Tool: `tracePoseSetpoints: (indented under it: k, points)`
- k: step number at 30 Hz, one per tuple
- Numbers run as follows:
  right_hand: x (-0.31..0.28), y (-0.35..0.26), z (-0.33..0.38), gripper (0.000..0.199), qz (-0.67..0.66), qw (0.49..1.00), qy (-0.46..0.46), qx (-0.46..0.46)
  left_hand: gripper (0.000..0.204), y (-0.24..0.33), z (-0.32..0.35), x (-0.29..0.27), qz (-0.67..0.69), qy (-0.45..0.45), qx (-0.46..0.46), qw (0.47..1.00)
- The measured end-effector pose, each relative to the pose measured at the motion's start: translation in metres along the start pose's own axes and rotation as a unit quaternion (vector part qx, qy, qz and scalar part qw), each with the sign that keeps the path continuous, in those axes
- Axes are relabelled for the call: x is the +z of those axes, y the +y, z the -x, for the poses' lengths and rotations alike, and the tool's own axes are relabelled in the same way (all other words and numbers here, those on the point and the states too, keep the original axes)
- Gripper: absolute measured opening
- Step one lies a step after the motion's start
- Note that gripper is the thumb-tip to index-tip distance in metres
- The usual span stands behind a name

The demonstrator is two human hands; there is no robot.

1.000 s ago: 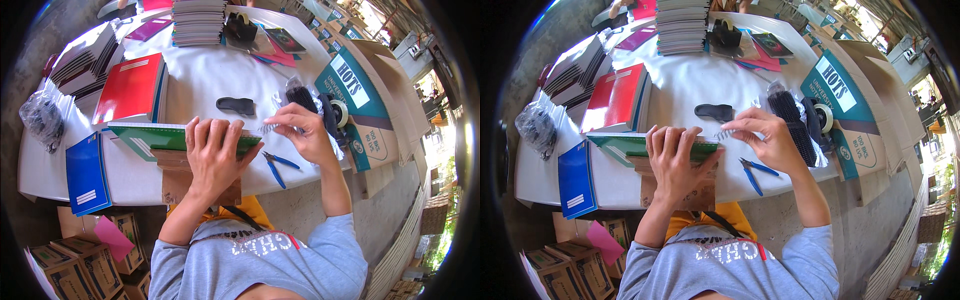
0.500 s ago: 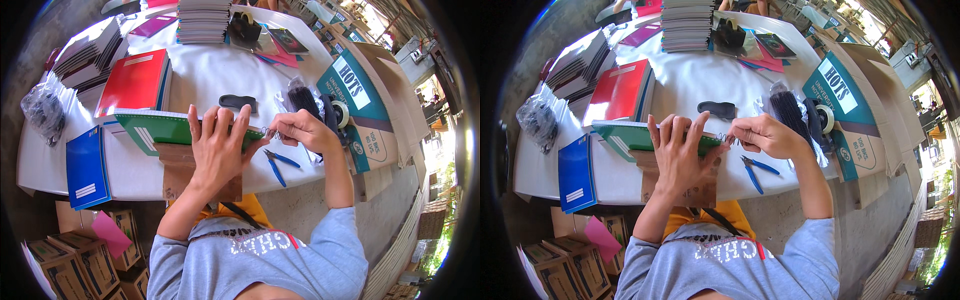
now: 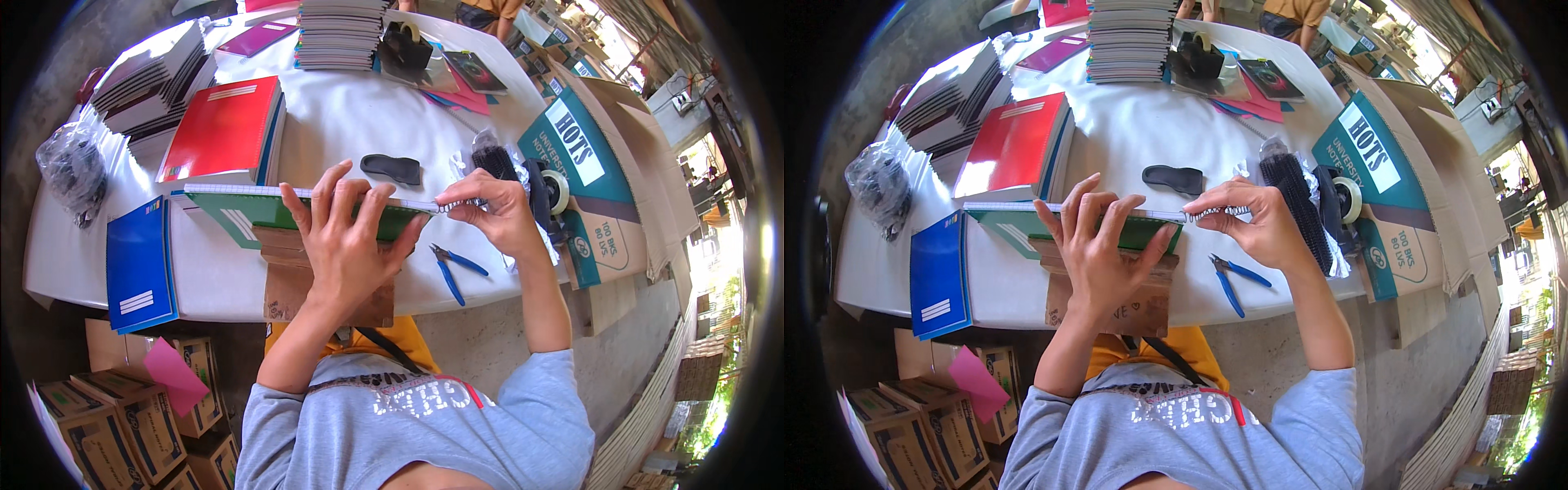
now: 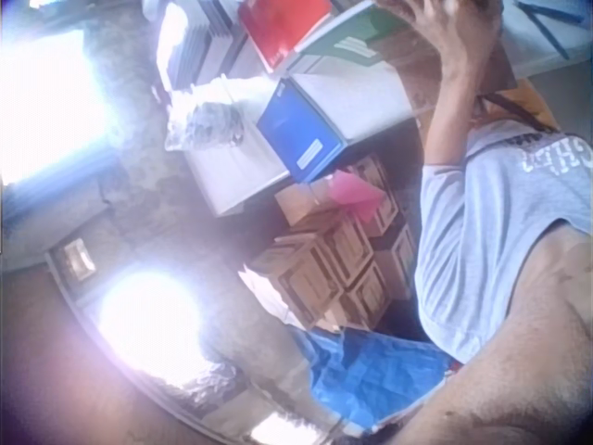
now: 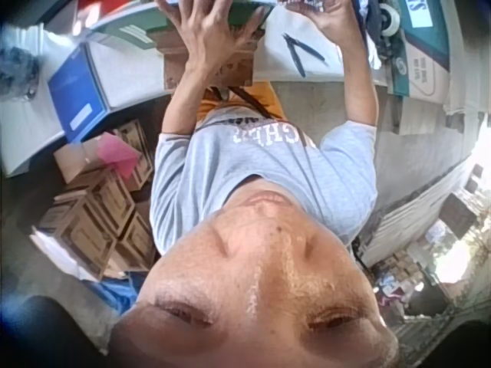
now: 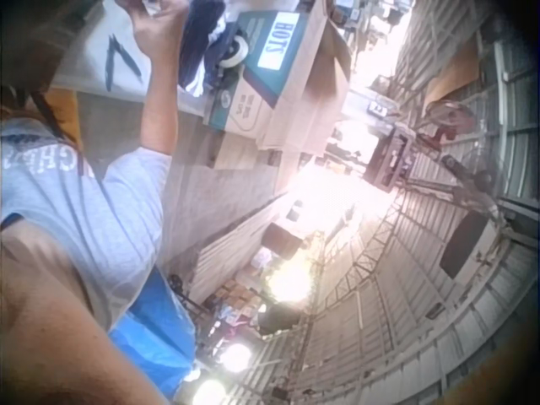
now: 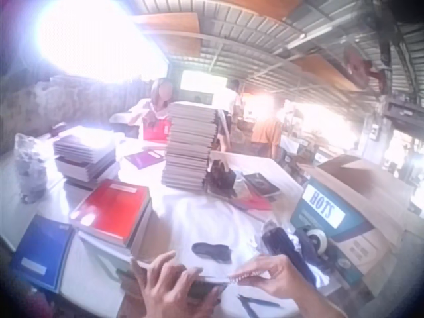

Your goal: The person places spiral notebooks onto a wooden stand one by one, manually threads a plastic spiral through the punched holes of each notebook, and then uses a blue tool to cut the excess plastic from the ends.

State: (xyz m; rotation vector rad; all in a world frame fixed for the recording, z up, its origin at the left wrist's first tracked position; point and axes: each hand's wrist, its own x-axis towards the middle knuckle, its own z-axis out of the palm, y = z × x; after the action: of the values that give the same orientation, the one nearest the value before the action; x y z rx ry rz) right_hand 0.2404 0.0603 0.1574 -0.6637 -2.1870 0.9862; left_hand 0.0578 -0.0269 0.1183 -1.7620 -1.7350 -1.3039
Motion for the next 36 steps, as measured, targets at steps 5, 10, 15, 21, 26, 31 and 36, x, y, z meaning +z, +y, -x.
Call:
tracePoseSetpoints:
  k: [5, 10, 15, 21, 26, 31, 36]
  points:
    - [-0.001, -0.004, -0.001, 0.025, 0.026, 0.999, 0.001, -0.022, 0.031, 0.006, -0.001, 0.002, 0.017, -0.005, -0.006, 1.0]
    - [-0.005, -0.004, -0.003, 0.023, 0.042, 0.997, -0.013, -0.063, 0.025, -0.003, -0.004, 0.0, 0.054, -0.041, 0.011, 0.998]
    - [-0.004, -0.012, -0.003, 0.02, -0.065, 0.981, -0.128, 0.131, 0.032, -0.003, -0.002, -0.005, 0.015, -0.031, 0.046, 0.998]
    - [0.002, -0.025, 0.009, 0.018, -0.06, 0.993, -0.063, 0.085, 0.037, -0.001, 0.001, -0.012, -0.01, -0.046, 0.007, 0.999]
    - [0.003, -0.016, 0.006, 0.024, 0.143, 0.985, -0.041, -0.089, 0.033, -0.004, 0.002, -0.012, 0.027, -0.048, -0.003, 0.998]
    - [-0.011, 0.01, -0.023, 0.027, -0.187, 0.92, -0.315, 0.136, 0.031, -0.012, 0.003, -0.016, 0.054, -0.038, -0.006, 0.998]
    - [0.002, 0.112, -0.081, 0.042, 0.161, 0.942, -0.286, 0.071, 0.026, -0.024, 0.005, -0.024, 0.145, -0.068, 0.053, 0.986]
